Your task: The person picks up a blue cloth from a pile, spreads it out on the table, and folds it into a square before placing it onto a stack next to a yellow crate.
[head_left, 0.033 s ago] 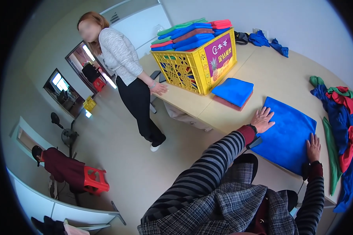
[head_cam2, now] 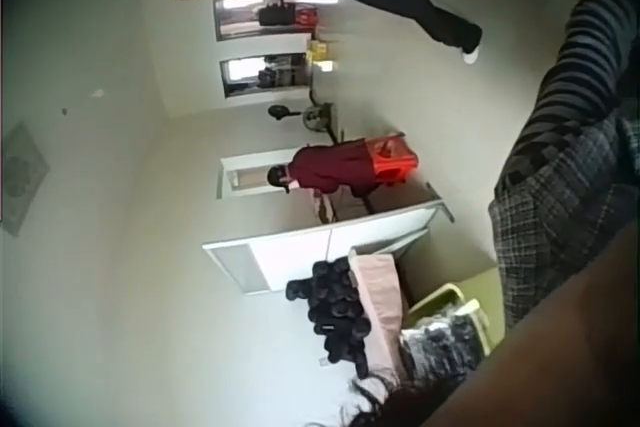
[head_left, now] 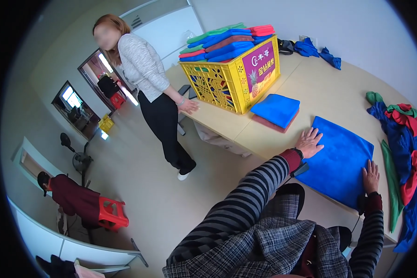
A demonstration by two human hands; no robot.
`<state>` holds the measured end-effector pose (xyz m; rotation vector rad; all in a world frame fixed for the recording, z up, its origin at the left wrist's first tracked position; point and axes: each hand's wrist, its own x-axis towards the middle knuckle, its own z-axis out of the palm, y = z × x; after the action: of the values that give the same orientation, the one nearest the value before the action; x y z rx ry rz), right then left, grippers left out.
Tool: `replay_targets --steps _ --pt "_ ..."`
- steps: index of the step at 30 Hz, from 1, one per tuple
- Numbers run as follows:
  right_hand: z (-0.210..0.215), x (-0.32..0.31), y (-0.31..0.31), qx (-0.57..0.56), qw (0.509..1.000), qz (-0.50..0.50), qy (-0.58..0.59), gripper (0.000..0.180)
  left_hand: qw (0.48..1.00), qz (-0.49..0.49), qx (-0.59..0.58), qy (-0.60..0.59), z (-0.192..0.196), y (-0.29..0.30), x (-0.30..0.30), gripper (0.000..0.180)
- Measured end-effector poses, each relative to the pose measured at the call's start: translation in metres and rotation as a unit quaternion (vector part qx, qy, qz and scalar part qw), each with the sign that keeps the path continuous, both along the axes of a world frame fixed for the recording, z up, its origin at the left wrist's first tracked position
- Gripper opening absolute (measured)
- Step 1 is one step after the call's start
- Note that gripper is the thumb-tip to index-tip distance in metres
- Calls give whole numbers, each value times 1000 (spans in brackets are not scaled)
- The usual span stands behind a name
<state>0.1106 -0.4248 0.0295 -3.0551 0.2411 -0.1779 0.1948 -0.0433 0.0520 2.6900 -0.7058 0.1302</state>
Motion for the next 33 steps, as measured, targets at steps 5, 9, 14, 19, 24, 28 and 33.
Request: replay_targets --steps 5,9,14,19,24,28,33 --pt "29 17 8 -104 994 30 21 57 999 34 26 19 8 -7 12 65" --pt "13 58 50 0 992 116 -56 55 999 -22 28 -10 12 -46 22 64" --pt "5 91 127 41 989 137 -30 57 998 -65 24 -9 -6 -77 38 62" --pt "4 101 121 -10 992 119 -37 59 997 -67 -3 -28 -17 -74 53 60" --pt "5 106 81 -12 997 73 -25 60 999 -31 6 -10 -4 -70 57 62" --pt "1 112 53 -18 999 39 -25 61 1000 18 17 -3 2 -64 61 64" --pt "-6 114 28 -45 999 -5 -23 62 997 72 10 18 5 -58 65 66"
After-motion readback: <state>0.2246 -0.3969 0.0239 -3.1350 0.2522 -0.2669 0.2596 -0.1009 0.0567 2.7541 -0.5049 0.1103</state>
